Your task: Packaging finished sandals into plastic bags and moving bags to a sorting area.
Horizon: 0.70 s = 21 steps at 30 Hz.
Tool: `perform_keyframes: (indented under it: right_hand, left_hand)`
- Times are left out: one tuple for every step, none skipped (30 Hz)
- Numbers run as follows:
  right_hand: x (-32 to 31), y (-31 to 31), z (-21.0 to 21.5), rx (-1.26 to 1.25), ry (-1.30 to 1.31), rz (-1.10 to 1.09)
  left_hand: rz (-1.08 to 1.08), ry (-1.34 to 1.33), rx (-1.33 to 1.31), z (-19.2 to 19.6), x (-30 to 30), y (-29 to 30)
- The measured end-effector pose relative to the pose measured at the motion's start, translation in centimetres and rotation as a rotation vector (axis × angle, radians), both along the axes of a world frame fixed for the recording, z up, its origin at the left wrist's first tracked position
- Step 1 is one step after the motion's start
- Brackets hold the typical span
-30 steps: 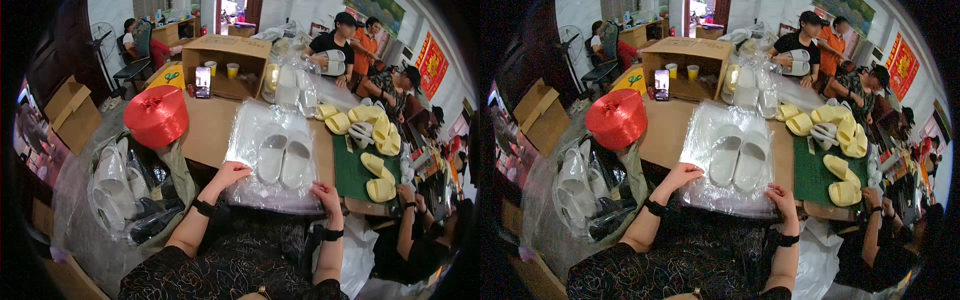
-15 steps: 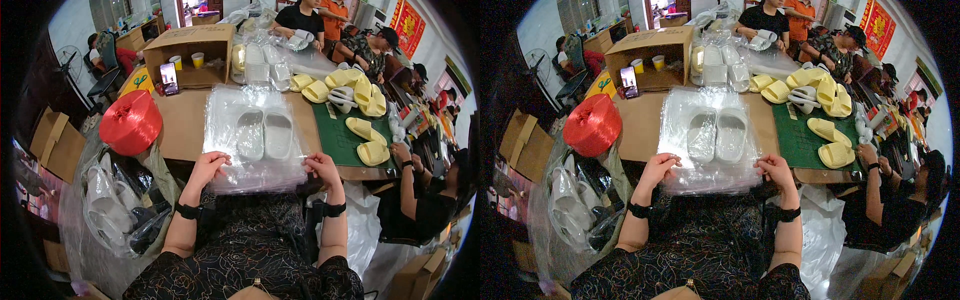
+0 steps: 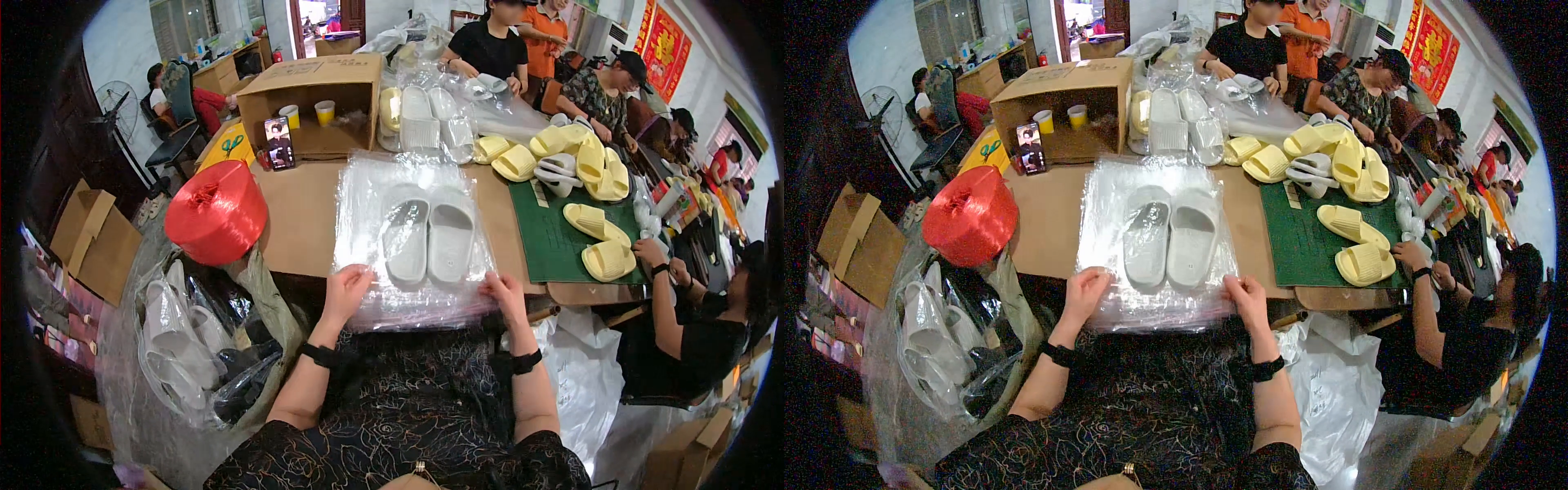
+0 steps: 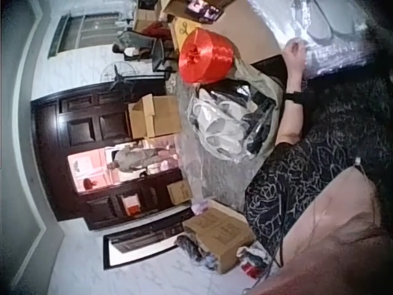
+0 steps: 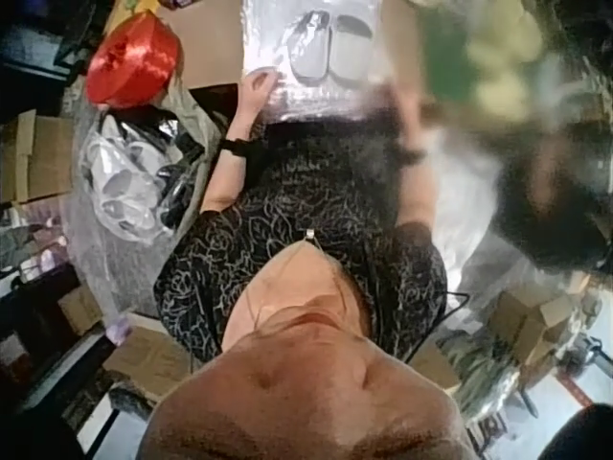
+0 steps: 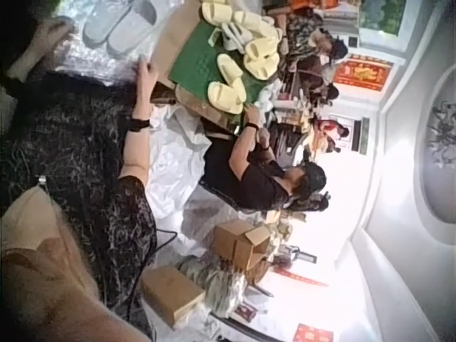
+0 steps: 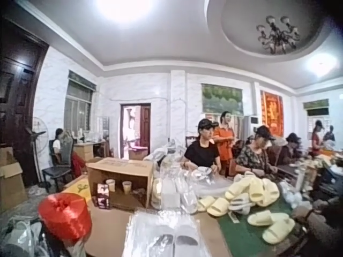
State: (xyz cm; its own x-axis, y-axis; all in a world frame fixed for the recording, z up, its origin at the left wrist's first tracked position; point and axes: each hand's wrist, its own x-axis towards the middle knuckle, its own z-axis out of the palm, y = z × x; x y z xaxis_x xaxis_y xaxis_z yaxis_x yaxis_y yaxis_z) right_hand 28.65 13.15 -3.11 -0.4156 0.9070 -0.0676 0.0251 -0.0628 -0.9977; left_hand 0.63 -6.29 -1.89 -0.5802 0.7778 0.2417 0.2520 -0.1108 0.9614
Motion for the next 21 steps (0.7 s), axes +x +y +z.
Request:
perform_keyframes:
  right_hand:
    - [-0.4, -0.3, 0.1, 0.052, -0.025, -0.001]
    - [-0.7, -0.4, 0.5, 0.053, -0.026, 0.010]
    - [-0.9, -0.5, 0.9, 0.104, -0.136, -0.024]
    - [-1.4, -0.6, 1.9, 0.162, -0.243, -0.055]
    - [-1.8, -0.7, 2.2, 0.170, -0.242, -0.038]
    - [-2.0, -0.8, 2.3, 0.275, -0.327, -0.048]
    - [-2.3, -0.8, 2.5, 0.385, -0.408, -0.059]
    - [-2.5, -0.8, 2.6, 0.397, -0.403, -0.042]
    - [-2.7, -0.9, 2.6, 0.454, -0.478, -0.051]
    - [-2.9, -1.1, 2.7, 0.509, -0.554, -0.062]
    - [-3.1, -1.4, 3.3, 0.548, -0.578, -0.062]
    - [-3.2, -1.4, 3.2, 0.558, -0.574, -0.047]
    - [-3.2, -1.3, 3.2, 0.556, -0.610, -0.045]
    - [-3.0, -1.2, 3.1, 0.555, -0.646, -0.044]
    - [-2.8, -0.9, 3.1, 0.527, -0.623, 0.015]
    - [-2.7, -0.8, 2.8, 0.536, -0.618, 0.022]
    - [-2.6, -0.8, 2.6, 0.579, -0.600, 0.000]
    - [-2.7, -0.7, 2.4, 0.621, -0.582, -0.023]
    - [-2.7, -1.0, 3.0, 0.614, -0.626, -0.019]
    - [-2.8, -0.9, 2.9, 0.618, -0.624, -0.012]
    - [-2.8, -0.8, 2.7, 0.591, -0.522, -0.010]
  left_hand:
    - [0.067, -0.067, 0.033, 0.1, 0.5, 0.2]
    - [0.078, -0.069, 0.034, 0.5, 0.5, 0.3]
    - [0.106, -0.044, -0.091, 1.0, 0.4, 0.5]
    - [0.138, -0.019, -0.212, 2.2, 0.3, 0.8]
    - [0.129, -0.031, -0.302, 1.9, -0.3, 1.3]
    - [0.147, -0.034, -0.294, 1.3, -0.4, 1.7]
    - [0.146, -0.123, -0.223, 0.9, -0.2, 2.6]
    - [0.143, -0.209, -0.152, 0.6, -0.2, 3.2]
    - [0.150, -0.174, -0.247, 0.4, -0.6, 3.6]
    - [0.188, -0.116, -0.197, 0.5, -0.3, 4.1]
    - [0.190, -0.071, -0.214, 0.6, -0.2, 4.1]
    - [0.192, -0.026, -0.232, 0.7, 0.0, 4.2]
    - [0.204, -0.028, -0.227, 0.8, 0.3, 4.5]
    - [0.197, -0.080, -0.206, 0.7, 0.6, 4.8]
    - [0.189, -0.132, -0.185, 0.6, 0.9, 5.0]
    - [0.199, -0.131, -0.178, 0.6, 1.0, 5.3]
    - [0.203, -0.127, -0.156, 0.5, 1.0, 5.4]
    - [0.206, -0.124, -0.134, 0.5, 1.0, 5.6]
    - [0.211, -0.120, -0.152, 0.7, 0.9, 5.7]
    - [0.219, -0.121, -0.149, 0.9, 0.8, 5.7]
    - [0.120, -0.316, -0.094, 1.1, 0.8, 5.6]
